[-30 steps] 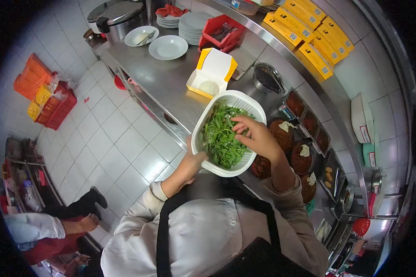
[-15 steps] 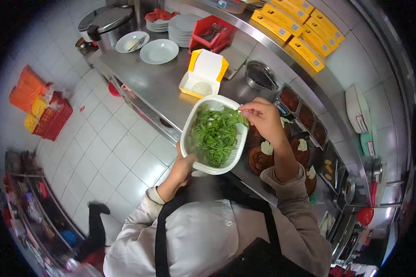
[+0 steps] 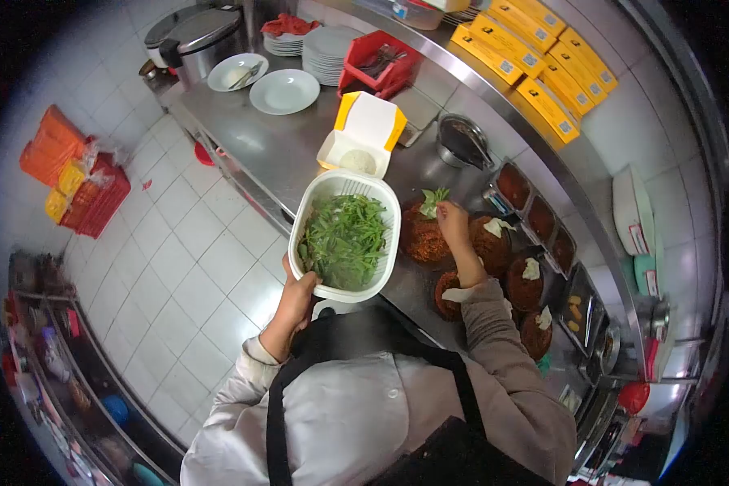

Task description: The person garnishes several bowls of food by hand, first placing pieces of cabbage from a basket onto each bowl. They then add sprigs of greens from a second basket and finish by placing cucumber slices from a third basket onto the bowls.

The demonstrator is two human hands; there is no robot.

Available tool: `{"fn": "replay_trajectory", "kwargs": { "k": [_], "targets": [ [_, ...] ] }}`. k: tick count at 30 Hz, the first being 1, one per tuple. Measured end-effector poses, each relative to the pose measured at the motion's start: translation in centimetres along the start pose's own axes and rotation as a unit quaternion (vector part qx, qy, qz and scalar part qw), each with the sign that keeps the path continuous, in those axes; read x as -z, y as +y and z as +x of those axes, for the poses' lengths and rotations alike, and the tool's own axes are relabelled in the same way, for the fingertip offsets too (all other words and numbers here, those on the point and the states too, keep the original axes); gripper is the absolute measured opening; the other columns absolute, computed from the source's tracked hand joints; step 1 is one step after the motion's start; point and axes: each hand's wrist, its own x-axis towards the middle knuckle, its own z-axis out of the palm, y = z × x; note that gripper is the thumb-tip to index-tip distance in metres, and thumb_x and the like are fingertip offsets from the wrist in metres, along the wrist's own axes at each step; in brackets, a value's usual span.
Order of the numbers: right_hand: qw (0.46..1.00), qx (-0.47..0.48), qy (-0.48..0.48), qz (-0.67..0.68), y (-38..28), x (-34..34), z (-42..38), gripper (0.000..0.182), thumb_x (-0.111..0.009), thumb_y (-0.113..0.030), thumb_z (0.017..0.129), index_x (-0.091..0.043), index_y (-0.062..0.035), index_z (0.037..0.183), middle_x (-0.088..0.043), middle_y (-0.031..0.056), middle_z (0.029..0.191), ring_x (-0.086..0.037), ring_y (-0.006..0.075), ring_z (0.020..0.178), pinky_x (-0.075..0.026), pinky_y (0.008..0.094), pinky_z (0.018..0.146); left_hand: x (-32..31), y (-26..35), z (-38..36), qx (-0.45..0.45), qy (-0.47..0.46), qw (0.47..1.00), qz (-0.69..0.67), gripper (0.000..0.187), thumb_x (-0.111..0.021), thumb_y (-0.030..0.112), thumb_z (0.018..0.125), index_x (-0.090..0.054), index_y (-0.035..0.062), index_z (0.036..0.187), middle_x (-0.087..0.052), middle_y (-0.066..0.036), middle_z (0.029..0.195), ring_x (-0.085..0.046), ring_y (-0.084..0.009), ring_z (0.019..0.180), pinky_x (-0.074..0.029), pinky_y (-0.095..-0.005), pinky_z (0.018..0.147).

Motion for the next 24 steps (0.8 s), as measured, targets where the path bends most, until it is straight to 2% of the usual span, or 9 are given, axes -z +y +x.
{"fn": "replay_trajectory", "kwargs": {
  "k": [1, 3, 7, 9, 15, 17, 19, 21, 24],
  "targets": [
    [1.000, 0.006, -0.007, 0.005, 0.7, -1.0, 0.1, 0.015, -0.065, -0.008, 0.083, -0.067, 0.0008, 0.095, -0.066, 0.0199, 0.089, -0.067, 0.0308, 0.081, -0.053, 0.0381, 0.069, -0.5, 0.3, -0.1, 0.004, 0.009, 1.000, -0.004, 0.075, -0.045, 0.000, 0.072, -0.016, 0.0103, 0.140, -0.039, -0.017, 0.124, -0.045, -0.0260, 0.106, -0.044, -0.0339, 0.087],
    [0.996, 0.005, -0.036, -0.076, 1.1, -2.3, -0.1, 0.017, -0.064, -0.008, 0.082, -0.067, 0.0001, 0.097, -0.065, 0.0196, 0.091, -0.064, 0.0360, 0.081, -0.053, 0.0422, 0.071, -0.8, 0.3, -0.2, -0.021, 0.012, 1.000, 0.001, 0.075, -0.046, 0.000, 0.072, -0.016, 0.0102, 0.140, -0.039, -0.017, 0.123, -0.045, -0.0254, 0.106, -0.042, -0.0339, 0.089],
    [0.997, -0.011, -0.035, -0.067, 0.8, -2.6, -0.2, 0.018, -0.065, -0.011, 0.083, -0.067, -0.0001, 0.097, -0.064, 0.0201, 0.094, -0.064, 0.0360, 0.083, -0.053, 0.0426, 0.073, -1.0, 0.2, -0.1, 0.016, 0.018, 0.999, -0.035, 0.072, -0.048, 0.001, 0.074, -0.019, 0.0097, 0.139, -0.039, -0.015, 0.123, -0.043, -0.0248, 0.109, -0.041, -0.0327, 0.091],
    [0.998, -0.052, -0.045, 0.003, 0.2, -2.2, -0.2, 0.017, -0.064, -0.010, 0.083, -0.068, -0.0003, 0.096, -0.064, 0.0203, 0.096, -0.064, 0.0354, 0.086, -0.053, 0.0416, 0.075, -0.4, -0.6, 0.8, -0.021, -0.026, 0.999, -0.004, 0.079, -0.046, 0.000, 0.074, -0.011, 0.0155, 0.143, -0.035, -0.020, 0.126, -0.049, -0.0367, 0.109, -0.053, -0.0510, 0.085],
    [0.996, -0.015, 0.063, 0.054, -9.5, 5.3, 0.1, 0.013, -0.064, -0.005, 0.082, -0.068, -0.0022, 0.094, -0.063, 0.0147, 0.086, -0.064, 0.0268, 0.078, -0.049, 0.0379, 0.066, -0.5, -1.0, 1.2, -0.029, -0.031, 0.999, 0.031, 0.074, -0.046, 0.000, 0.074, -0.016, 0.0145, 0.140, -0.037, -0.018, 0.122, -0.048, -0.0270, 0.096, -0.048, -0.0369, 0.080],
    [0.981, 0.034, 0.036, 0.190, -13.5, 7.4, -0.2, 0.012, -0.063, -0.007, 0.082, -0.068, -0.0032, 0.093, -0.064, 0.0147, 0.083, -0.064, 0.0285, 0.076, -0.050, 0.0371, 0.067, -0.7, -1.3, 1.1, -0.043, -0.055, 0.996, 0.050, 0.074, -0.046, 0.000, 0.074, -0.017, 0.0144, 0.140, -0.037, -0.017, 0.122, -0.047, -0.0248, 0.094, -0.046, -0.0341, 0.080],
    [0.989, 0.110, -0.026, 0.100, -15.1, 7.8, -0.4, 0.012, -0.062, -0.009, 0.083, -0.067, -0.0036, 0.093, -0.064, 0.0160, 0.082, -0.064, 0.0319, 0.075, -0.050, 0.0377, 0.067, -1.7, -0.8, 0.7, -0.018, -0.068, 0.994, 0.082, 0.075, -0.045, 0.000, 0.073, -0.015, 0.0134, 0.141, -0.038, -0.016, 0.122, -0.045, -0.0239, 0.098, -0.044, -0.0323, 0.082],
    [0.989, 0.061, -0.130, -0.039, -15.4, 6.7, -0.8, 0.013, -0.062, -0.010, 0.081, -0.063, 0.0020, 0.085, -0.065, 0.0206, 0.085, -0.064, 0.0371, 0.080, -0.051, 0.0442, 0.071, -2.4, -1.4, 0.6, -0.024, -0.088, 0.991, 0.094, 0.076, -0.045, -0.001, 0.073, -0.014, 0.0131, 0.141, -0.039, -0.016, 0.122, -0.045, -0.0236, 0.098, -0.044, -0.0318, 0.082],
    [0.977, -0.018, -0.173, -0.124, -15.6, 5.1, -1.8, 0.013, -0.064, -0.010, 0.079, -0.061, 0.0030, 0.082, -0.064, 0.0224, 0.085, -0.064, 0.0376, 0.084, -0.050, 0.0470, 0.074, -2.9, -3.0, 0.8, -0.069, -0.113, 0.983, 0.126, 0.078, -0.045, -0.002, 0.072, -0.013, 0.0124, 0.142, -0.039, -0.014, 0.123, -0.045, -0.0226, 0.100, -0.043, -0.0299, 0.081]
  ]
}}
